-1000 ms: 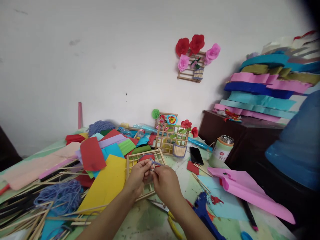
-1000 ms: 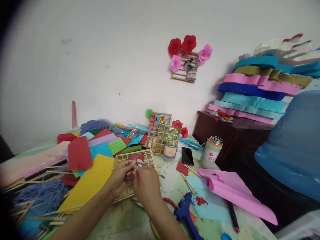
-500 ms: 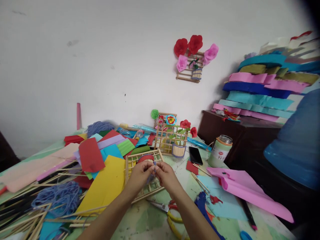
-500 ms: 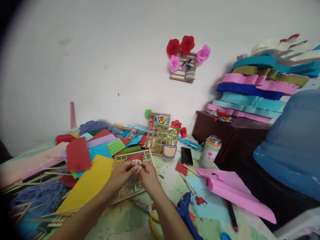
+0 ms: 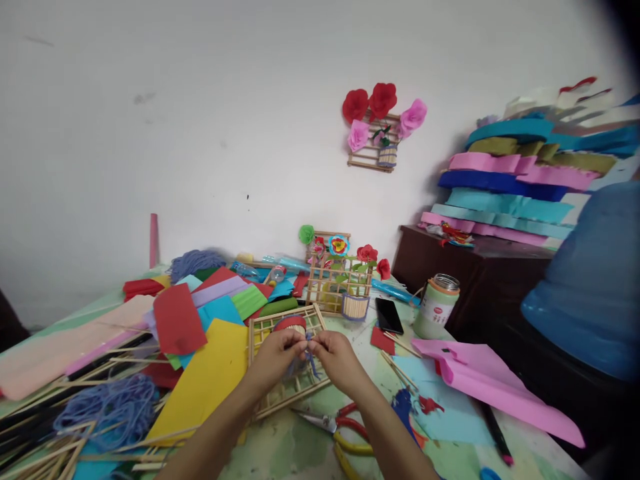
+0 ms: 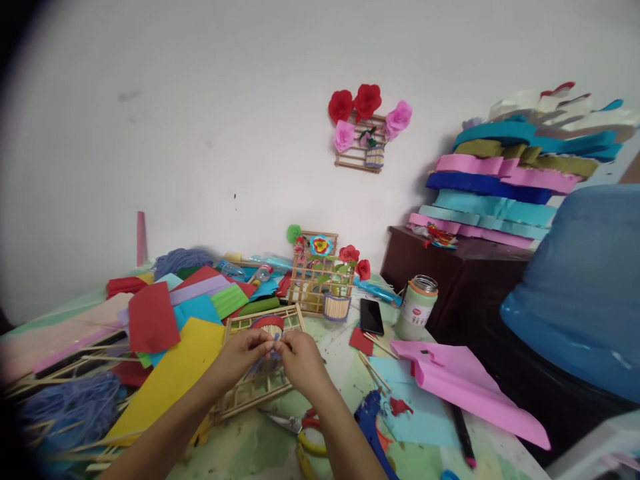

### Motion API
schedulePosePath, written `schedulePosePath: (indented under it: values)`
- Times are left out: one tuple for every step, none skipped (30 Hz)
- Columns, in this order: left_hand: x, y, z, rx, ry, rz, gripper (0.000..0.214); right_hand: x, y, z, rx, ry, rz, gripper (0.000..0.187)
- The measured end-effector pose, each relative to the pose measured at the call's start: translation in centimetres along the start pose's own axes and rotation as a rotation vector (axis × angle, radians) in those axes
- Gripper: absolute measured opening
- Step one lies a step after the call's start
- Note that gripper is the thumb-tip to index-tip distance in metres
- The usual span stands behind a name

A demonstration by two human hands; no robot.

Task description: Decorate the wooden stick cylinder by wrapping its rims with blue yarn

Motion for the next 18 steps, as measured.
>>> schedulePosePath:
  values:
    - [0.0,0.0,0.0,0.006,-0.003,0.004,0.024,0.2,0.1,-0.1,0.006,0.012,-0.032,0.023]
    - [0.0,0.0,0.0,0.012,-0.005,0.014,0.023,0.5,0.1,-0.1,0.007,0.026,-0.072,0.023]
    - [-0.1,-0.1,0.0,0.019,-0.008,0.033,0.023,0.7,0.2,-0.2,0.005,0.039,-0.116,0.022]
    - [-0.2,-0.1,-0.1,0.027,-0.009,0.063,0.022,0.9,0.3,-0.3,0.001,0.050,-0.162,0.020]
    - [-0.3,-0.2,-0.1,0.035,-0.011,0.105,0.022,1.1,0.3,-0.4,-0.006,0.059,-0.206,0.018]
    - [-0.5,-0.2,-0.3,0.041,-0.013,0.156,0.022,1.2,0.3,-0.5,-0.014,0.063,-0.244,0.017]
    - [-0.8,-0.2,-0.4,0.042,-0.018,0.211,0.021,1.4,0.3,-0.6,-0.023,0.063,-0.276,0.016]
    - [-1.1,-0.2,-0.6,0.040,-0.023,0.263,0.021,1.4,0.2,-0.7,-0.032,0.058,-0.302,0.015]
    - [-1.4,-0.1,-0.8,0.036,-0.027,0.313,0.019,1.5,0.2,-0.8,-0.039,0.052,-0.323,0.015]
    - [-1.6,-0.1,-1.0,0.026,-0.030,0.363,0.018,1.5,0.1,-0.8,-0.048,0.045,-0.339,0.014]
    - [-1.9,0.1,-1.2,0.013,-0.030,0.416,0.018,1.5,0.1,-0.9,-0.056,0.040,-0.352,0.014]
    - [-2.0,0.2,-1.3,-0.002,-0.028,0.473,0.017,1.6,0.1,-0.9,-0.066,0.037,-0.363,0.013]
    - [-2.2,0.3,-1.5,-0.017,-0.024,0.536,0.017,1.6,0.1,-0.9,-0.079,0.036,-0.373,0.013]
    - [-2.3,0.4,-1.7,-0.031,-0.021,0.598,0.017,1.6,0.1,-0.9,-0.094,0.037,-0.385,0.013]
    - [-2.3,0.5,-1.8,-0.040,-0.015,0.653,0.018,1.6,0.2,-0.9,-0.112,0.037,-0.395,0.014]
    - [-2.4,0.4,-1.9,-0.044,-0.008,0.700,0.019,1.6,0.3,-0.9,-0.130,0.035,-0.404,0.014]
    - [-2.4,0.4,-1.9,-0.046,0.001,0.736,0.020,1.6,0.4,-0.9,-0.151,0.030,-0.410,0.015]
    - [-2.5,0.3,-2.0,-0.051,0.011,0.763,0.022,1.5,0.5,-0.9,-0.173,0.023,-0.409,0.016]
Point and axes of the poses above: each hand's wrist, its own z-axis towards the middle knuckle, its own y-axis out of the back of the hand, x = y × z, the point moved 10 cm from there along z, towards the middle knuckle, and after that the axes turned 1 degree about -z, right-handed, at the moved point
